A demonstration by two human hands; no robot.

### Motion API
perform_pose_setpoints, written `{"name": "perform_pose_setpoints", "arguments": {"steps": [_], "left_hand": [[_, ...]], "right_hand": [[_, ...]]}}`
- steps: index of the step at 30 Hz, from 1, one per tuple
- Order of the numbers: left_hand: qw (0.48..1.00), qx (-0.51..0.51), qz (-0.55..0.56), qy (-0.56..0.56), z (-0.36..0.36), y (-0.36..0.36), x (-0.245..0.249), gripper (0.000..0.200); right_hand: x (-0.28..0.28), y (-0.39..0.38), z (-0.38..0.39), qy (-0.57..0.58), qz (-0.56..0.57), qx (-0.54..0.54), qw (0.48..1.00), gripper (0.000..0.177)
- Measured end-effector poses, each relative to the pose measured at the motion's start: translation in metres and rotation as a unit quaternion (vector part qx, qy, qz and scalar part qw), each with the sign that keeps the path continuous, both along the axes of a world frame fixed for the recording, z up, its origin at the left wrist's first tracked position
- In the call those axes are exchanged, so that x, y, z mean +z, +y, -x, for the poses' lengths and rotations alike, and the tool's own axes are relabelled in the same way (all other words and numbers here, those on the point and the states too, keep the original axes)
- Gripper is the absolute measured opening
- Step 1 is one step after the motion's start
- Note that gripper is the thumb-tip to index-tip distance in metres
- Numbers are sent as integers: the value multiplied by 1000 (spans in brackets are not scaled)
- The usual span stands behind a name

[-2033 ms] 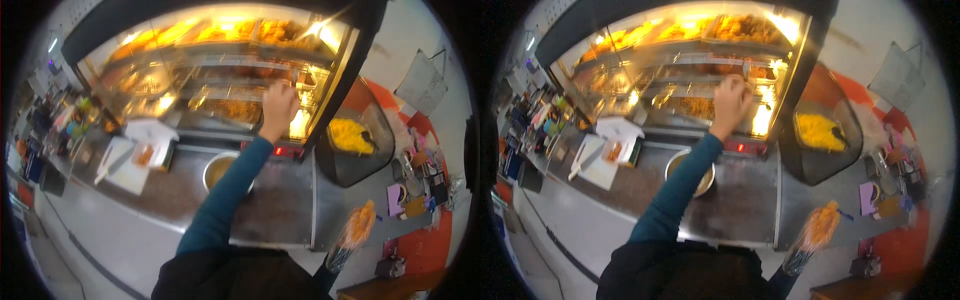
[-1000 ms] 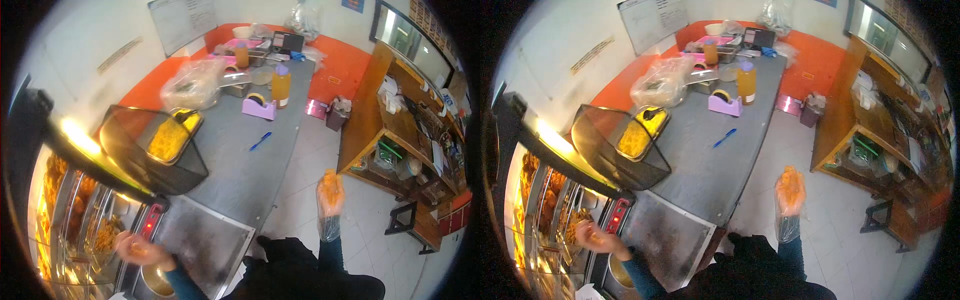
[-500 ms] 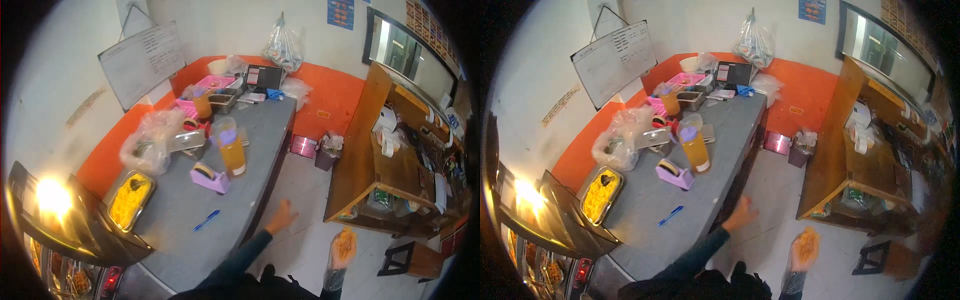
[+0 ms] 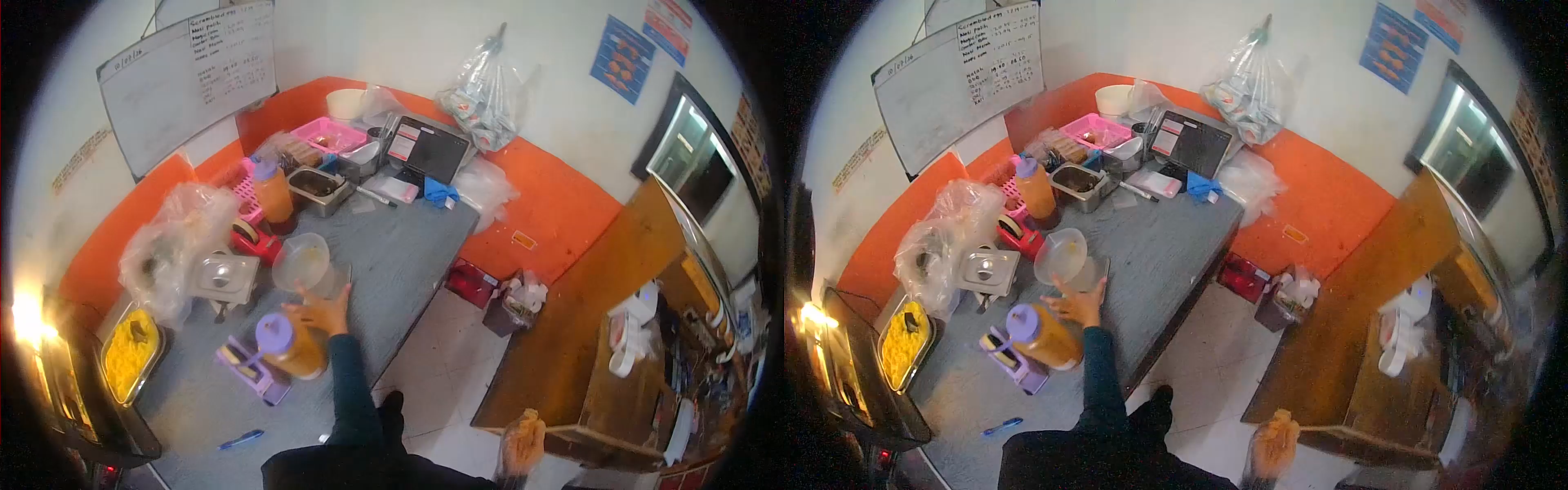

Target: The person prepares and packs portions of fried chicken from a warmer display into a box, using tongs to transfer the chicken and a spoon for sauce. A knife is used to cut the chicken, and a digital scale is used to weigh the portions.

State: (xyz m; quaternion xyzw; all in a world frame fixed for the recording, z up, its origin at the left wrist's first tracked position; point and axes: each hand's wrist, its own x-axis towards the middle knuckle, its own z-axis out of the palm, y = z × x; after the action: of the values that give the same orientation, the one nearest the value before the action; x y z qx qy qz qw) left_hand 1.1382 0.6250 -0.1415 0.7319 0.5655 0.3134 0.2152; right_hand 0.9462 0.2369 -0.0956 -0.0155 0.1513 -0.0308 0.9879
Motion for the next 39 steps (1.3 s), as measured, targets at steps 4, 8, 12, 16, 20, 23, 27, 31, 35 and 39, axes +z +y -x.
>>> {"name": "perform_pose_setpoints", "arguments": {"steps": [4, 8, 12, 16, 20, 23, 27, 31, 35, 39], "left_hand": [[996, -38, 39, 71, -5, 18, -13, 111], [988, -69, -2, 136, -17, 5, -22, 106], [983, -96, -16, 154, -26, -1, -25, 93], [988, -118, -9, 104, -21, -14, 1, 84], [983, -155, 84, -57, -23, -26, -7, 84], [932, -217, 182, -225, -9, -44, -1, 91], [812, -311, 426, -251, 41, -97, 39, 87], [664, -417, 519, -341, 145, -156, 45, 80], [657, -389, 504, -403, 278, -187, 63, 74], [893, -237, 295, -242, 422, -155, 47, 79]], "right_hand": [[2, -11, -86, 19, 8, 47, 999, 28], [27, -7, -138, 26, 39, 102, 994, 27], [7, -13, -178, 46, 12, 115, 992, 26], [20, -1, -204, 77, -34, 179, 980, 25], [13, -3, -238, 45, 9, 291, 956, 21], [-4, -9, -267, -9, -14, 375, 927, 23], [-11, -5, -300, -164, -134, 441, 872, 28], [-3, 36, -291, -165, -52, 431, 886, 37], [-15, 98, -234, -154, -134, 488, 848, 38], [-8, 169, -122, -143, -164, 543, 811, 37]]}}
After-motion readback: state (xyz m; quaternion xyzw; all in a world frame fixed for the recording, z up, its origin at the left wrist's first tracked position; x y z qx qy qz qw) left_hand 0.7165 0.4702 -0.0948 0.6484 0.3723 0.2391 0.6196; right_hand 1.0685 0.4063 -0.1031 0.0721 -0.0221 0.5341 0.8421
